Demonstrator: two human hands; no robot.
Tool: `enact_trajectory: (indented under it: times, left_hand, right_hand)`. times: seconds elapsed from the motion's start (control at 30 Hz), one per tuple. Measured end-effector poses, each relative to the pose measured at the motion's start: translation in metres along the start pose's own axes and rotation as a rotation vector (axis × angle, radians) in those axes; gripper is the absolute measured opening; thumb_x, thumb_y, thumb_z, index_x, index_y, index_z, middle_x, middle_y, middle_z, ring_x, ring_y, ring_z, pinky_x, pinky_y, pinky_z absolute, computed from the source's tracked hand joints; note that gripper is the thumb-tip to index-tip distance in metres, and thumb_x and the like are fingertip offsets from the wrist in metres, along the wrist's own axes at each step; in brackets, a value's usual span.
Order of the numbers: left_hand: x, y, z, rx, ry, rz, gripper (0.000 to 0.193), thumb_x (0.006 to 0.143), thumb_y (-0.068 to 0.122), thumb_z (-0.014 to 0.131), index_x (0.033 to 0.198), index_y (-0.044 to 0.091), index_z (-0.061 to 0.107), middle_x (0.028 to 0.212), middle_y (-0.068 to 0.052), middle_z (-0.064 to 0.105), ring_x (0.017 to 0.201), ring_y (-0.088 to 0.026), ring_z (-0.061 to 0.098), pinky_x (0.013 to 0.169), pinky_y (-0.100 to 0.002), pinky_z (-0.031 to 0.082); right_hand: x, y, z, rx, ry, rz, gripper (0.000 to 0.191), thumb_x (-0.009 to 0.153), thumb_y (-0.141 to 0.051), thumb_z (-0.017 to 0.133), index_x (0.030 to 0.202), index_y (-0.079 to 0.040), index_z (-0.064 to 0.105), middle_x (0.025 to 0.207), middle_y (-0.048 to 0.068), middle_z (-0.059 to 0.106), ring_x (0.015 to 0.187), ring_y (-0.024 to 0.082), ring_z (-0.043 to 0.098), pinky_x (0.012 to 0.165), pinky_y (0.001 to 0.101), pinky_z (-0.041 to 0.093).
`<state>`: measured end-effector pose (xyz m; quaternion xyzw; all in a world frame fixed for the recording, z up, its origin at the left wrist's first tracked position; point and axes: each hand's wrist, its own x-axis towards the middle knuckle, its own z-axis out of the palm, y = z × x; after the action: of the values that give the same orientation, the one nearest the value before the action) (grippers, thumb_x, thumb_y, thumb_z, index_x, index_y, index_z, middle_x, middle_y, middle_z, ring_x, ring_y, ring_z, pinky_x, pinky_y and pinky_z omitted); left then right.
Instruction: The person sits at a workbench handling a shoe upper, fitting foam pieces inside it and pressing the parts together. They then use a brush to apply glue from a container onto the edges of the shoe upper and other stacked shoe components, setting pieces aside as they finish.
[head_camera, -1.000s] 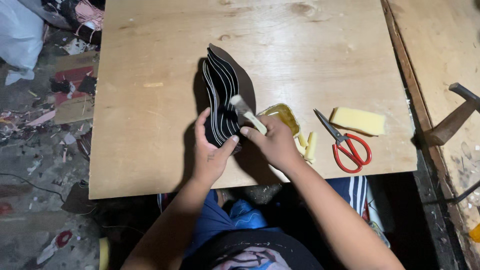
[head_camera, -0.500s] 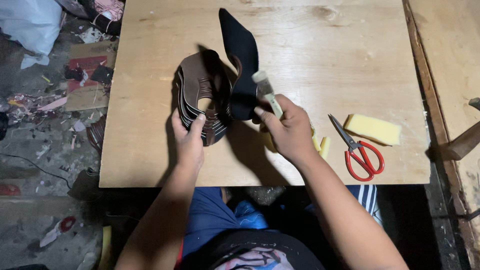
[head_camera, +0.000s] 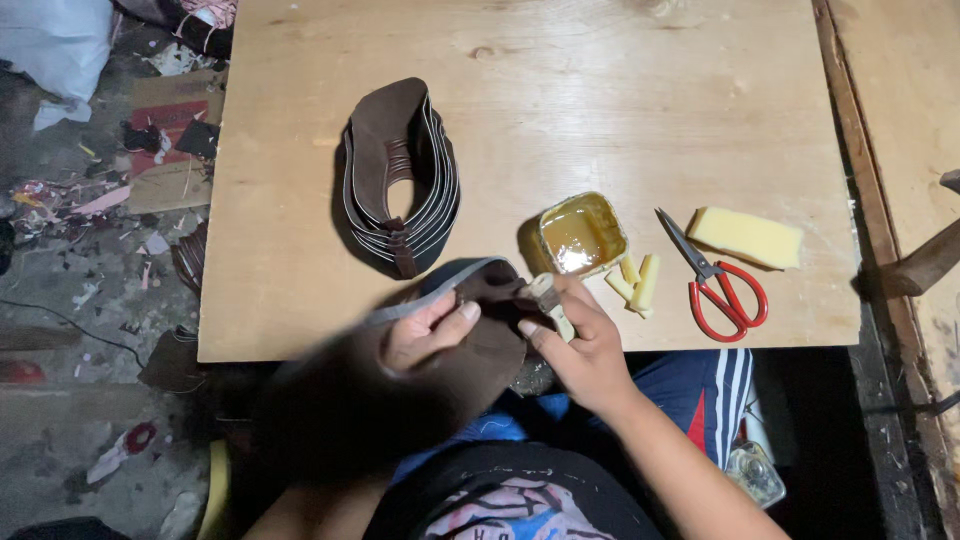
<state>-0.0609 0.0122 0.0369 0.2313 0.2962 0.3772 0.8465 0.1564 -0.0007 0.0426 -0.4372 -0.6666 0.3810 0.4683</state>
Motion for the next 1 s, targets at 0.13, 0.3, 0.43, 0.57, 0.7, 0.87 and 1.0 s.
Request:
enact_trajectory:
  times: [0.13, 0.3, 0.43, 0.57, 0.7, 0.87, 1.0]
  left_hand:
    - [-0.008, -0.017, 0.003, 0.267, 0.139, 0.2, 0.049, 0.1, 0.015, 0.057, 0.145, -0.002, 0.049, 0.122, -0.011, 0.068, 0.106, -0.015, 0.066, 0.094, -0.029, 0.053]
    - [-0.003, -0.054, -0.021, 0.206, 0.362, 0.126, 0.047, 0.097, 0.018, 0.055, 0.14, 0.002, 0.051, 0.119, -0.009, 0.07, 0.105, -0.015, 0.067, 0.095, -0.028, 0.053]
    - [0.003, -0.056, -0.056, 0.278, 0.326, 0.335, 0.027, 0.098, 0.011, 0.06, 0.12, -0.001, 0.052, 0.106, -0.009, 0.065, 0.094, -0.016, 0.062, 0.084, -0.03, 0.052]
    - [-0.015, -0.009, -0.088, -0.088, 0.532, 0.279, 0.013, 0.099, 0.015, 0.057, 0.103, 0.003, 0.055, 0.087, -0.008, 0.061, 0.074, -0.017, 0.057, 0.065, -0.03, 0.044]
    - [-0.051, 0.017, -0.066, 0.06, 0.271, 0.373, 0.023, 0.102, 0.018, 0.055, 0.101, -0.004, 0.061, 0.091, -0.017, 0.067, 0.077, -0.023, 0.062, 0.07, -0.034, 0.05]
    - [-0.073, 0.012, 0.024, 0.579, 0.087, 0.091, 0.031, 0.091, 0.014, 0.065, 0.114, -0.007, 0.07, 0.11, -0.019, 0.073, 0.104, -0.026, 0.069, 0.092, -0.036, 0.054]
    - [-0.103, 0.031, 0.048, 0.492, -0.424, 0.25, 0.031, 0.095, 0.014, 0.062, 0.118, -0.005, 0.069, 0.12, -0.018, 0.072, 0.118, -0.027, 0.071, 0.105, -0.039, 0.057]
  right_hand:
    - [-0.017, 0.014, 0.003, 0.111, 0.142, 0.289, 0.026, 0.09, -0.008, 0.068, 0.114, 0.001, 0.07, 0.099, 0.007, 0.069, 0.091, 0.015, 0.062, 0.084, 0.0282, 0.051]
    - [-0.032, 0.04, 0.005, 0.427, 0.111, 0.605, 0.026, 0.094, -0.011, 0.07, 0.114, 0.005, 0.074, 0.091, 0.003, 0.074, 0.081, 0.01, 0.066, 0.076, 0.0277, 0.053]
    - [-0.033, 0.046, -0.002, 0.573, 0.225, 0.613, 0.024, 0.095, -0.011, 0.069, 0.113, 0.004, 0.072, 0.092, 0.006, 0.072, 0.078, 0.012, 0.066, 0.071, 0.0302, 0.054]
    - [-0.028, 0.037, -0.022, 0.175, 0.241, 0.399, 0.023, 0.094, -0.01, 0.067, 0.113, 0.002, 0.073, 0.104, 0.003, 0.076, 0.093, 0.006, 0.068, 0.085, 0.0238, 0.054]
    - [-0.021, 0.03, -0.025, 0.083, 0.245, 0.497, 0.02, 0.094, -0.01, 0.068, 0.109, 0.003, 0.075, 0.093, 0.006, 0.076, 0.08, 0.009, 0.068, 0.074, 0.0263, 0.056]
    - [-0.012, 0.033, -0.013, 0.208, 0.32, 0.465, 0.018, 0.097, -0.008, 0.064, 0.11, 0.002, 0.071, 0.089, 0.005, 0.071, 0.072, 0.01, 0.066, 0.066, 0.0281, 0.057]
    - [-0.007, 0.038, -0.012, 0.581, 0.456, 0.608, 0.012, 0.097, -0.007, 0.058, 0.106, -0.002, 0.063, 0.086, 0.004, 0.068, 0.068, 0.016, 0.068, 0.062, 0.0332, 0.061]
